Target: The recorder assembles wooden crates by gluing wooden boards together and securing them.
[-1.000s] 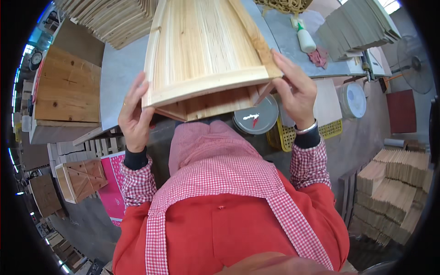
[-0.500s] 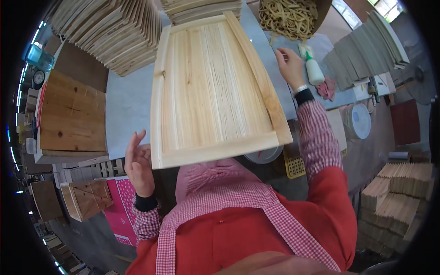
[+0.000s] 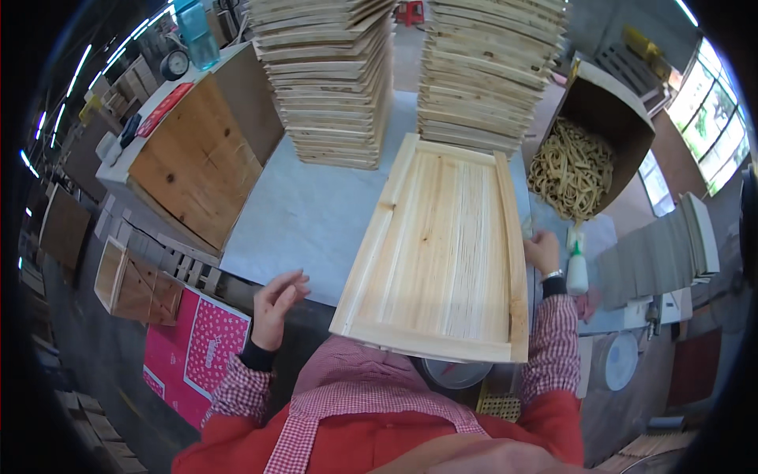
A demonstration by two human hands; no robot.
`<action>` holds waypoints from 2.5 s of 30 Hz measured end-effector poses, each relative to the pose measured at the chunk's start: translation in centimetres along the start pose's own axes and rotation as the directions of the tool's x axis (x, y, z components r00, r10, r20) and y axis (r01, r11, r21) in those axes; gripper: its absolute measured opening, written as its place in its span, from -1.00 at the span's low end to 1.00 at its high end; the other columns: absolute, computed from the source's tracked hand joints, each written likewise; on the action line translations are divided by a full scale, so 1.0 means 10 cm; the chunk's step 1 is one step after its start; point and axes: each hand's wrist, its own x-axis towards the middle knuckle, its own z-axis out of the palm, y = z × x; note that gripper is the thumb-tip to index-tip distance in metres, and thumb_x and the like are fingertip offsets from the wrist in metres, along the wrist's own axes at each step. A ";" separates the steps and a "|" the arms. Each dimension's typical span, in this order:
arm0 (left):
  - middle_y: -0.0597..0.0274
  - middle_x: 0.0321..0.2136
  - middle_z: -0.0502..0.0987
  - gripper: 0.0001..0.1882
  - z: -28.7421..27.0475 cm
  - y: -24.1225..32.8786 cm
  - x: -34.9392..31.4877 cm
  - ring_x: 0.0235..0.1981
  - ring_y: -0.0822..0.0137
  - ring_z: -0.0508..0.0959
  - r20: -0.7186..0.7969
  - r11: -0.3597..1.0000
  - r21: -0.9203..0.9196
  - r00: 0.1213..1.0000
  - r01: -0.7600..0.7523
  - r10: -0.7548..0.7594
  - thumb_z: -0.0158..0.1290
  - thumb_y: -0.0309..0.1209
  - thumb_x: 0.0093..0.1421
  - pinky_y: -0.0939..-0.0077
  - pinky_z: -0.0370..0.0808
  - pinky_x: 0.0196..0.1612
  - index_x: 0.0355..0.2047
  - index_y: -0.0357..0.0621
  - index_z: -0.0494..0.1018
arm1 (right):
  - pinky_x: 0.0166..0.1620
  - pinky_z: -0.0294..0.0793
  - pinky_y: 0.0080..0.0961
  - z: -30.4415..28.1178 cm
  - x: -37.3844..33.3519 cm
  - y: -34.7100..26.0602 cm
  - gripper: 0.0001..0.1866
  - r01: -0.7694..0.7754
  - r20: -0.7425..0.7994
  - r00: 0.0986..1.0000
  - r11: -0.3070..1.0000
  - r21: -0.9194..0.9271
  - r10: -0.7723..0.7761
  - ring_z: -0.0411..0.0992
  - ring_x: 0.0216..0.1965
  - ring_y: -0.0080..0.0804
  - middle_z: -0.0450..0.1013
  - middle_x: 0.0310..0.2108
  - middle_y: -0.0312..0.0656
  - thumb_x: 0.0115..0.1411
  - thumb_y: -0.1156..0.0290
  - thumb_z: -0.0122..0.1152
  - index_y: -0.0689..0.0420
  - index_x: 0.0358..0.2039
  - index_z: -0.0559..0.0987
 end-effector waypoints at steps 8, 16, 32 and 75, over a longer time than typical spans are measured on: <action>-0.03 0.02 0.44 -0.48 0.61 1.26 0.15 0.05 0.14 0.46 0.395 0.662 0.286 0.715 -0.692 0.577 0.15 -0.48 0.09 0.35 0.35 0.12 0.09 -0.32 0.36 | -0.52 0.30 -0.60 -1.74 -0.95 -1.24 -0.89 0.408 -0.428 0.895 0.628 0.662 -0.130 0.35 -0.58 -0.61 0.38 -0.55 -0.35 0.22 0.53 0.08 0.16 -0.42 0.35; -0.06 -0.05 0.49 -0.47 1.38 1.75 -0.42 0.09 0.01 0.43 0.731 0.078 0.315 0.295 -0.946 0.616 0.24 -0.31 0.07 0.15 0.28 0.18 -0.01 -0.34 0.41 | -0.47 0.34 -0.44 -1.83 -2.39 -2.47 -0.85 0.801 -0.048 0.504 0.446 0.400 -0.862 0.33 -0.59 -0.23 0.39 -0.52 -0.14 0.05 0.57 0.21 0.18 -0.36 0.43; 0.25 -0.47 0.42 -0.60 -0.15 1.18 -0.04 -0.27 0.24 0.53 0.819 -0.016 0.426 0.378 -0.904 0.432 0.34 -0.18 -0.11 0.12 0.32 0.10 -0.62 -0.10 0.33 | 0.15 0.23 -0.09 -1.87 -2.31 -1.20 -0.86 0.666 -0.116 0.736 0.682 0.303 -0.667 0.45 -0.38 -0.24 0.45 -0.54 -0.16 0.11 0.46 0.15 0.21 -0.55 0.50; 0.17 -0.08 0.48 -0.63 2.27 0.73 -0.25 0.21 0.16 0.28 0.890 -0.038 0.129 0.099 -0.991 0.445 -0.02 -0.42 0.10 0.19 0.20 0.25 -0.06 -0.22 0.40 | -0.46 0.37 -0.44 -0.95 -1.76 -0.81 -0.80 0.552 0.056 0.787 0.743 0.379 -0.614 0.44 -0.53 -0.30 0.44 -0.55 -0.13 -0.04 0.43 0.32 0.20 -0.41 0.51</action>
